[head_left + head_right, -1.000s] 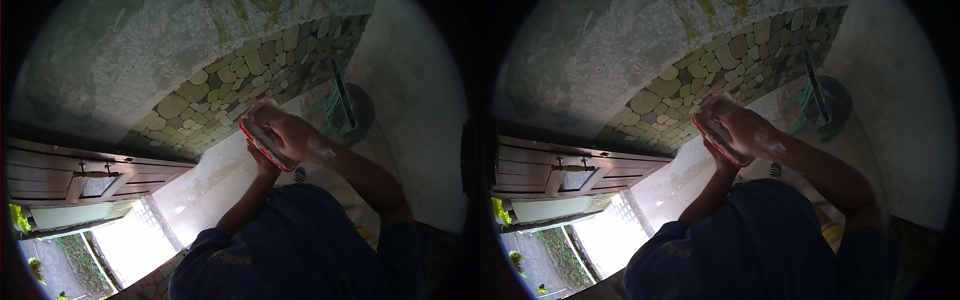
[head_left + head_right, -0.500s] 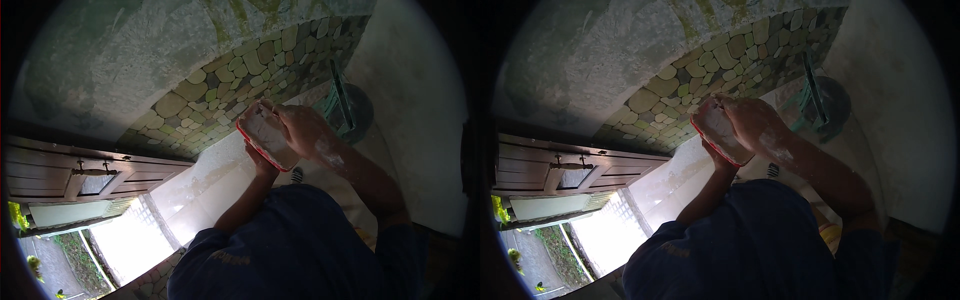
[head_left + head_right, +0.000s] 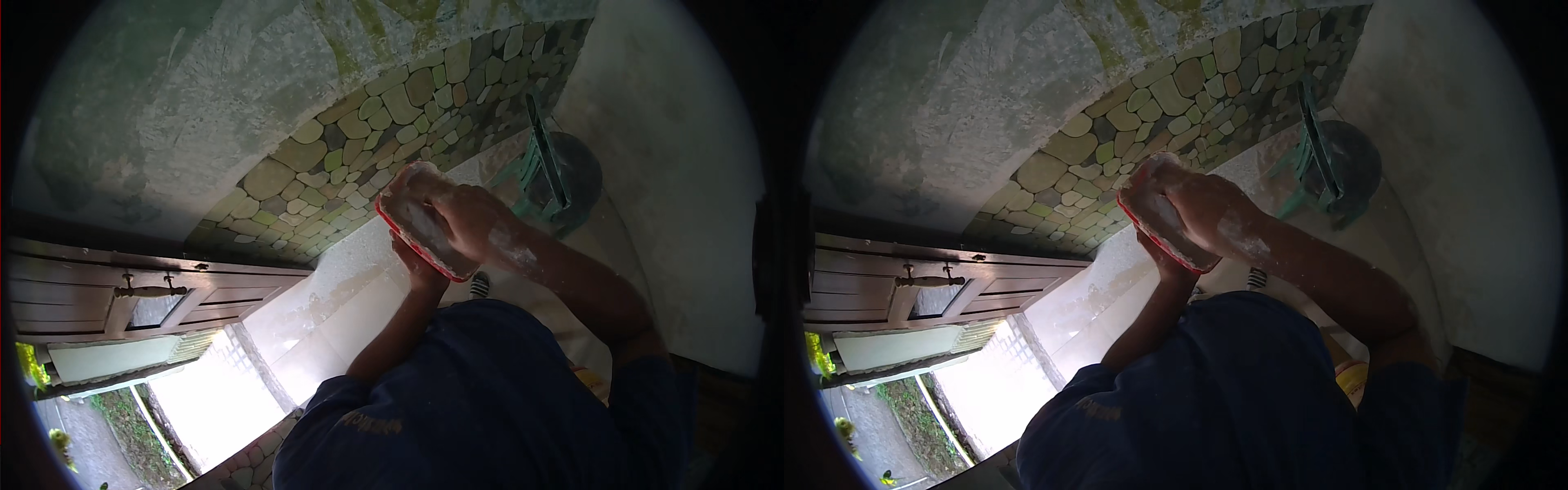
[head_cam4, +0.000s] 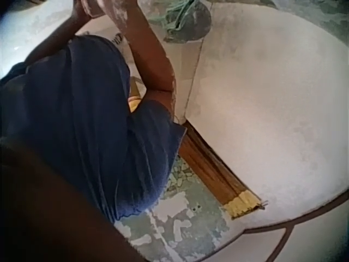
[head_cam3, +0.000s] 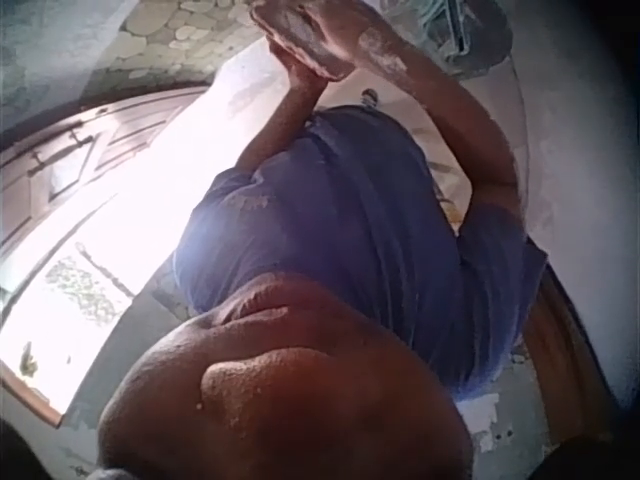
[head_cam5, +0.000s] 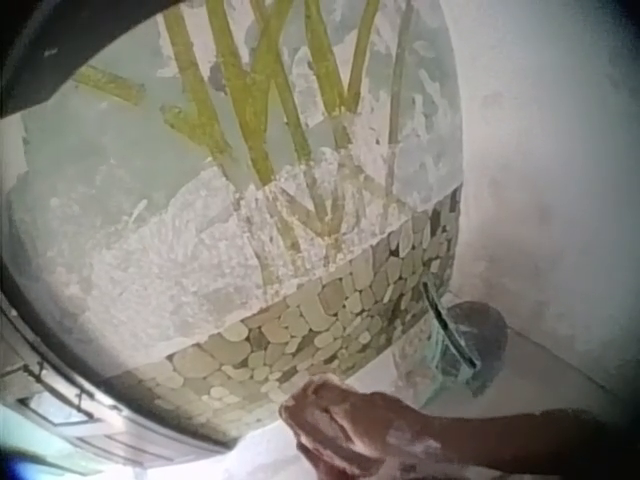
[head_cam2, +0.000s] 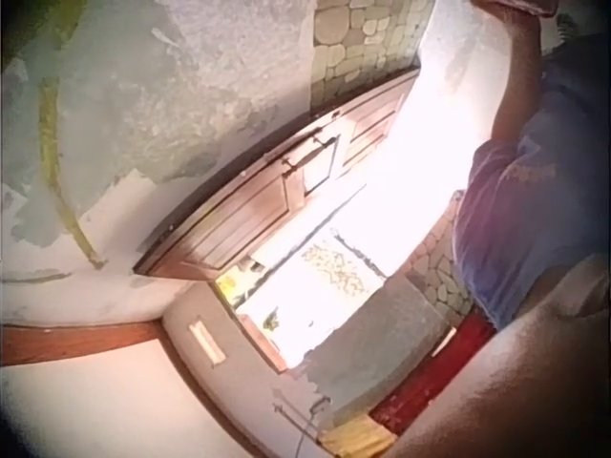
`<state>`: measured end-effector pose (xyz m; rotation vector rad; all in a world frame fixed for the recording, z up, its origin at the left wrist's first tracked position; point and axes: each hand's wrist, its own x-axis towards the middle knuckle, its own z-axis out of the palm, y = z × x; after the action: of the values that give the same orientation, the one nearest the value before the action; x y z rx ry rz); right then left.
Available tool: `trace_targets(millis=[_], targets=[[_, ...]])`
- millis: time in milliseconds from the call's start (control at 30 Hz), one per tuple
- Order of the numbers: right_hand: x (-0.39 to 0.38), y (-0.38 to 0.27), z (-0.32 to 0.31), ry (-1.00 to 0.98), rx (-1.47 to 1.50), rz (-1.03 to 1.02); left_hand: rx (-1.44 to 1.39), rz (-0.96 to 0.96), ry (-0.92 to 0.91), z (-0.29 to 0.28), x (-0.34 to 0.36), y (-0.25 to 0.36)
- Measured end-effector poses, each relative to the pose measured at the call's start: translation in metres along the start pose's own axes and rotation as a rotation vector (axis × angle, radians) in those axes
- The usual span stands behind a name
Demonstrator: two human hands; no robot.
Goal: The person is applying white plaster or putty to a green wall using a putty knife and a plastic container.
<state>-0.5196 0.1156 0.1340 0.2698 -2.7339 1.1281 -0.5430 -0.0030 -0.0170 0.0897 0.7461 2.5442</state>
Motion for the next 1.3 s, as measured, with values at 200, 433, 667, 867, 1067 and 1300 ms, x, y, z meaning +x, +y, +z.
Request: trace_targets(millis=[200,433,667,867,1067,1300], targets=[[-0.002,-0.001,-0.016,0.074,-0.248,0.095,-0.122,-0.002,0.02,-0.005,0.002,-0.008],[-0.007,-0.004,-0.03,-0.032,0.196,-0.086,-0.028,0.048,-0.049,-0.006,0.001,-0.018],[-0.005,0.024,-0.035,-0.021,-0.088,-0.069,-0.02,0.046,0.112,0.023,0.007,-0.033],[-0.014,0.04,-0.049,0.016,-0.205,-0.009,-0.09,0.048,0.024,0.035,0.011,-0.038],[-0.025,0.039,-0.062,-0.078,0.0,-0.08,0.23,0.19,-0.085,0.026,0.006,-0.05],[-0.039,0.052,-0.057,-0.12,-0.101,-0.028,0.14,0.181,0.085,0.059,-0.001,-0.067]])
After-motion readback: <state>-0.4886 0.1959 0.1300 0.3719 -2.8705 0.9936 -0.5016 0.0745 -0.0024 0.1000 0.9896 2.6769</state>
